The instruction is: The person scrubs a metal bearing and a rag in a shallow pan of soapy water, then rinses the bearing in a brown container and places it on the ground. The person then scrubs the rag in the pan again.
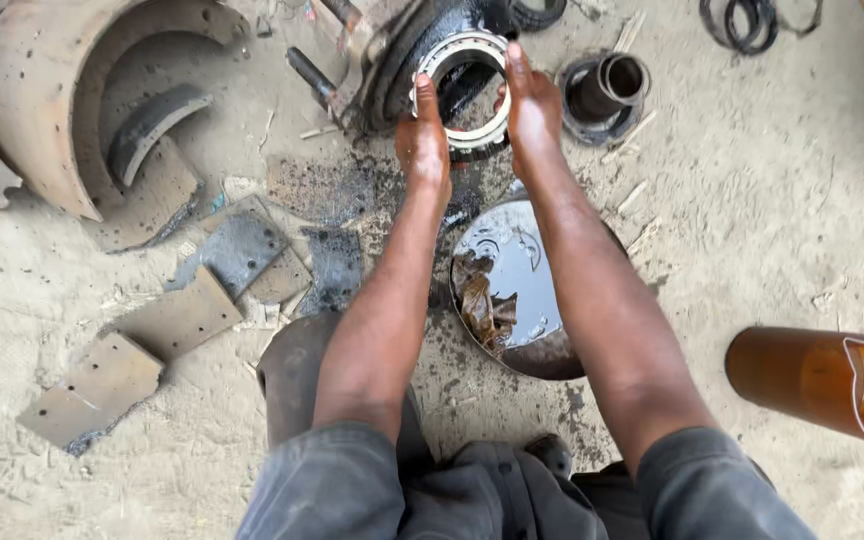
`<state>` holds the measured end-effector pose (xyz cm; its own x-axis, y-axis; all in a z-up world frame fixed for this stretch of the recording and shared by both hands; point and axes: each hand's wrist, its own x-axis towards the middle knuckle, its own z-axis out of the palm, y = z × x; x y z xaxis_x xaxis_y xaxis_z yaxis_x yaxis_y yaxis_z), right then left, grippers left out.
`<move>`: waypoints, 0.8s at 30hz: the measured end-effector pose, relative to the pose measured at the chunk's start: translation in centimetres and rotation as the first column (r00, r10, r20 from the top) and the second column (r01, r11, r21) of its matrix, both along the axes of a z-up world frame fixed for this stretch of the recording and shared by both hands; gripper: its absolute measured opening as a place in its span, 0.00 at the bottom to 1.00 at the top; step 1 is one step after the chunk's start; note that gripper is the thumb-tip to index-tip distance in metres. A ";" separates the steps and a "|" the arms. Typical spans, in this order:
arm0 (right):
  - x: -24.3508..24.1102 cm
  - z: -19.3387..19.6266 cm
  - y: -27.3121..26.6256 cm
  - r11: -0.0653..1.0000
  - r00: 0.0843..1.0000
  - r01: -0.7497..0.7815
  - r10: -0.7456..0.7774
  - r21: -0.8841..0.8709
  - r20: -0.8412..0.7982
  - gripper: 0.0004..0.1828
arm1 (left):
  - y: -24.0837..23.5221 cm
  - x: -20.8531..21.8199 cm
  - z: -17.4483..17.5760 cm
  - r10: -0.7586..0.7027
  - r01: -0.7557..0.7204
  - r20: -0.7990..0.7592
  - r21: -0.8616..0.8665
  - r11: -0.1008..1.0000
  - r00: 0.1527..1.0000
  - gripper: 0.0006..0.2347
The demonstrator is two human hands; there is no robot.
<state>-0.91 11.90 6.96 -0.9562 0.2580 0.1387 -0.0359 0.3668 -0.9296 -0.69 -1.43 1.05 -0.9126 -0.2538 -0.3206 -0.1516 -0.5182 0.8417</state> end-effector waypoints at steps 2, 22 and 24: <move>1.9 0.9 0.8 0.983 0.989 -0.130 0.120 -0.126 -0.090 0.37 | -1.5 1.4 0.0 -0.126 0.131 -0.072 0.078 0.988 0.989 0.38; 5.2 1.7 1.4 0.936 0.898 -0.189 0.042 -0.297 -0.438 0.38 | -0.6 3.5 4.6 -0.143 0.118 -0.639 -0.082 0.990 0.756 0.25; 3.8 1.7 1.9 0.961 0.834 -0.231 0.113 -0.155 -0.540 0.38 | 0.1 3.7 4.2 0.043 -0.051 -0.741 0.012 0.999 0.670 0.24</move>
<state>2.92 13.76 8.67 -0.7873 0.1752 0.5912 -0.5806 0.1121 -0.8064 2.97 -1.31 5.27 -0.8362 -0.3017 0.4579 0.5478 -0.4990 0.6715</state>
